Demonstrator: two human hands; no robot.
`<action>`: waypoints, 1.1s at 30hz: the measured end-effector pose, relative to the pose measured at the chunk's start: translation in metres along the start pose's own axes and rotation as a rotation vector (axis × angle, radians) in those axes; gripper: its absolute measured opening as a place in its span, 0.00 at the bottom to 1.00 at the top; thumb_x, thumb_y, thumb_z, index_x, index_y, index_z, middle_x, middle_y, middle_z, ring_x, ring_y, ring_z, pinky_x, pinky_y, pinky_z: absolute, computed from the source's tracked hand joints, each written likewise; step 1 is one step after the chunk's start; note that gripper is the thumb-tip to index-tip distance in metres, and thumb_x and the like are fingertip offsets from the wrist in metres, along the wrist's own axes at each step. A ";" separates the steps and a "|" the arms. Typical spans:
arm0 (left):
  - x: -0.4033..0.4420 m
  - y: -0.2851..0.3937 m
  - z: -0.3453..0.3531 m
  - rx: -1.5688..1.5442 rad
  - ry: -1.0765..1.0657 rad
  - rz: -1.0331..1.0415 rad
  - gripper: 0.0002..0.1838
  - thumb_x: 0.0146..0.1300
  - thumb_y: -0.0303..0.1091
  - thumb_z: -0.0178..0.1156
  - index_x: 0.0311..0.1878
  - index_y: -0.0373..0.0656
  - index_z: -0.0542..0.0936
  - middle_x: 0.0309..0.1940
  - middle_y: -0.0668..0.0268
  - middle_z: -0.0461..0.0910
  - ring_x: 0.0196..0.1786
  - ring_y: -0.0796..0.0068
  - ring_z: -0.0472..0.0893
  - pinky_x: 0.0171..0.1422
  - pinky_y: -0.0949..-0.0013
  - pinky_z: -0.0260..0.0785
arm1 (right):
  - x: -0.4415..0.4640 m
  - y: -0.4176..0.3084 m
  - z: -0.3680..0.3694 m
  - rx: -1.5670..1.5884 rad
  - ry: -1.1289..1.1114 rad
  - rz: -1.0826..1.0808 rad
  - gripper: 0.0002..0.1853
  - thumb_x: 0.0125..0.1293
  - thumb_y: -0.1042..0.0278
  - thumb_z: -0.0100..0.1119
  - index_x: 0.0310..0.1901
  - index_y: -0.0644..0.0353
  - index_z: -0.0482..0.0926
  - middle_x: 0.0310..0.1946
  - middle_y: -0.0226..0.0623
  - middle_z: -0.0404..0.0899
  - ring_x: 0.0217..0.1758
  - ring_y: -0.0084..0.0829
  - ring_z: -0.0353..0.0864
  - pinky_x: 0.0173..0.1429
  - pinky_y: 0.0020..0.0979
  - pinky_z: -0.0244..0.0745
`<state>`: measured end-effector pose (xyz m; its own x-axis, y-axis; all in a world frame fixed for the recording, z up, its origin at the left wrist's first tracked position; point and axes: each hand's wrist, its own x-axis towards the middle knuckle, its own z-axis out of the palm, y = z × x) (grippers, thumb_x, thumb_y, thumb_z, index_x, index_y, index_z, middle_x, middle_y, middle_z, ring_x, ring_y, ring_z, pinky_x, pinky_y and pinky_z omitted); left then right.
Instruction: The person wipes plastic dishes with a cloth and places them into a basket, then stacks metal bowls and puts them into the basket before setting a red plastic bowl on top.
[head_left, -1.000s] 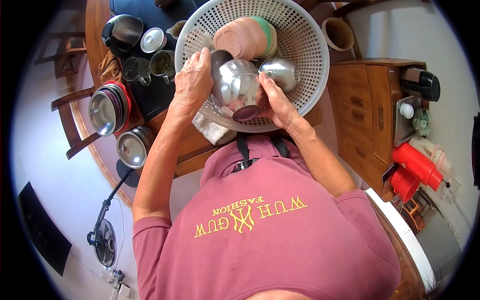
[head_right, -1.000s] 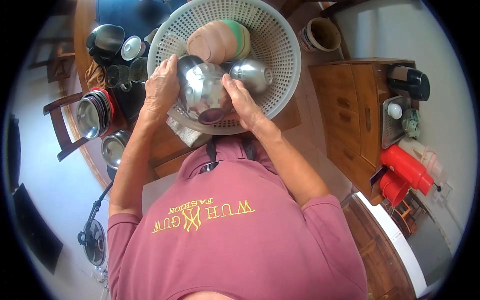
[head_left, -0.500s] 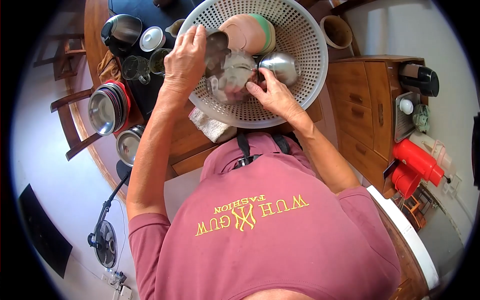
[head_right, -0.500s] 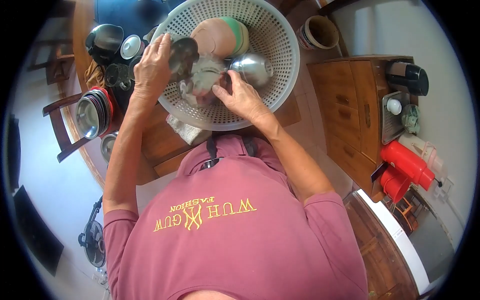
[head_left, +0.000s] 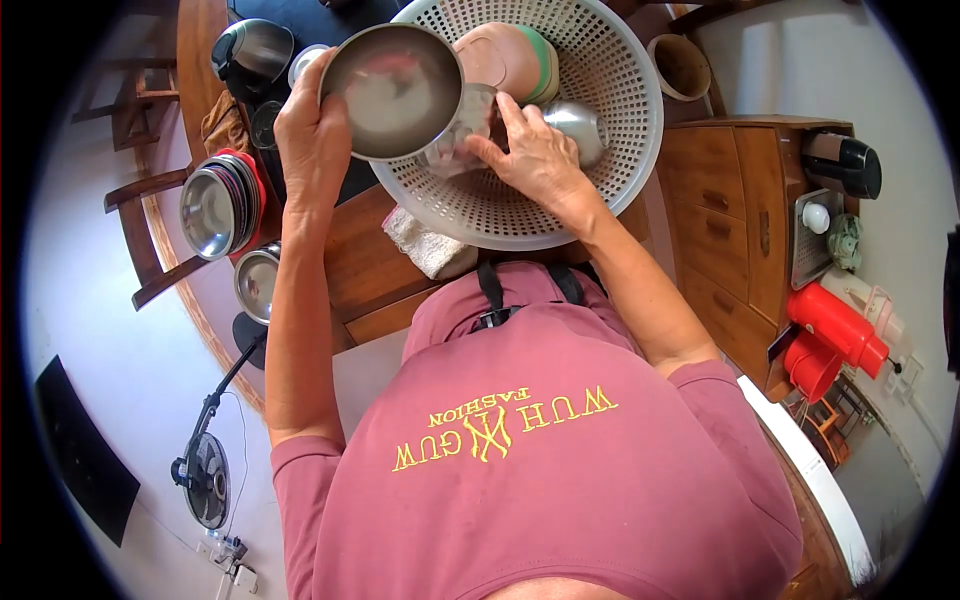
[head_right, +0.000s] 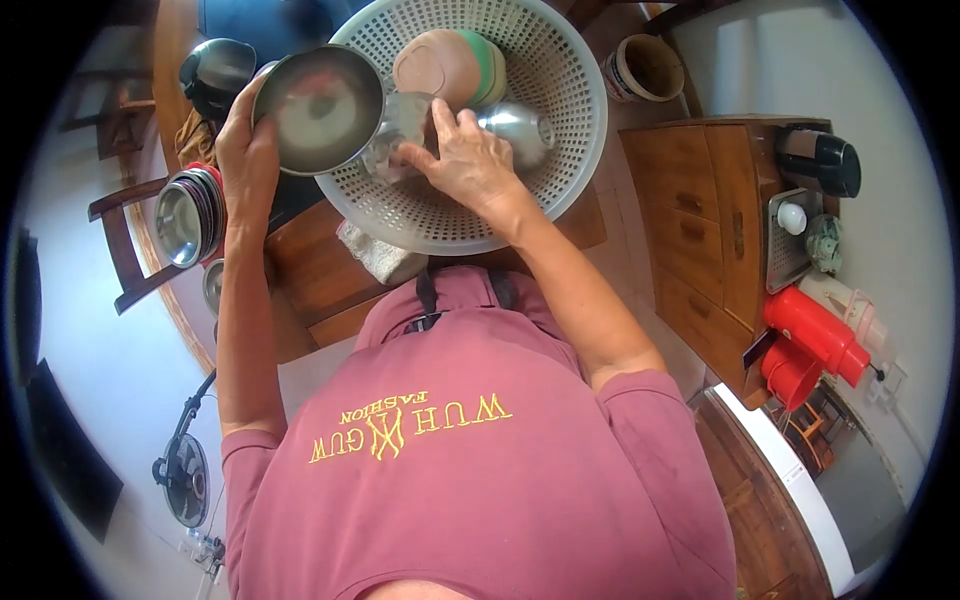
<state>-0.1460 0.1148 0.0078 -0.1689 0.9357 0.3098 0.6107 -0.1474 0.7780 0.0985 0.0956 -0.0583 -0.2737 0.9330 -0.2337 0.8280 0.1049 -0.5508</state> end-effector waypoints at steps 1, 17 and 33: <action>-0.005 0.001 -0.004 0.001 0.000 0.000 0.19 0.64 0.23 0.51 0.58 0.36 0.78 0.46 0.54 0.85 0.50 0.65 0.84 0.58 0.67 0.72 | 0.005 0.000 0.002 0.001 0.000 0.000 0.45 0.61 0.30 0.57 0.69 0.59 0.65 0.54 0.55 0.74 0.54 0.55 0.80 0.54 0.50 0.78; -0.093 -0.003 -0.034 -0.765 0.035 -0.686 0.20 0.62 0.24 0.55 0.59 0.32 0.75 0.47 0.60 0.82 0.47 0.74 0.83 0.53 0.72 0.76 | 0.048 -0.009 -0.004 -0.083 -0.061 -0.079 0.33 0.71 0.37 0.45 0.48 0.65 0.81 0.44 0.54 0.84 0.52 0.52 0.83 0.56 0.49 0.77; -0.123 0.030 -0.022 -0.795 -0.386 -1.016 0.27 0.55 0.30 0.49 0.58 0.30 0.76 0.46 0.55 0.81 0.45 0.69 0.82 0.50 0.70 0.77 | -0.062 -0.018 -0.065 0.159 0.121 -0.829 0.42 0.60 0.37 0.64 0.67 0.62 0.68 0.64 0.48 0.71 0.66 0.47 0.72 0.68 0.44 0.67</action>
<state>-0.1240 -0.0118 0.0056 0.0321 0.7512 -0.6593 -0.2871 0.6387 0.7139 0.1324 0.0586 0.0181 -0.6992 0.6076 0.3768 0.3021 0.7288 -0.6145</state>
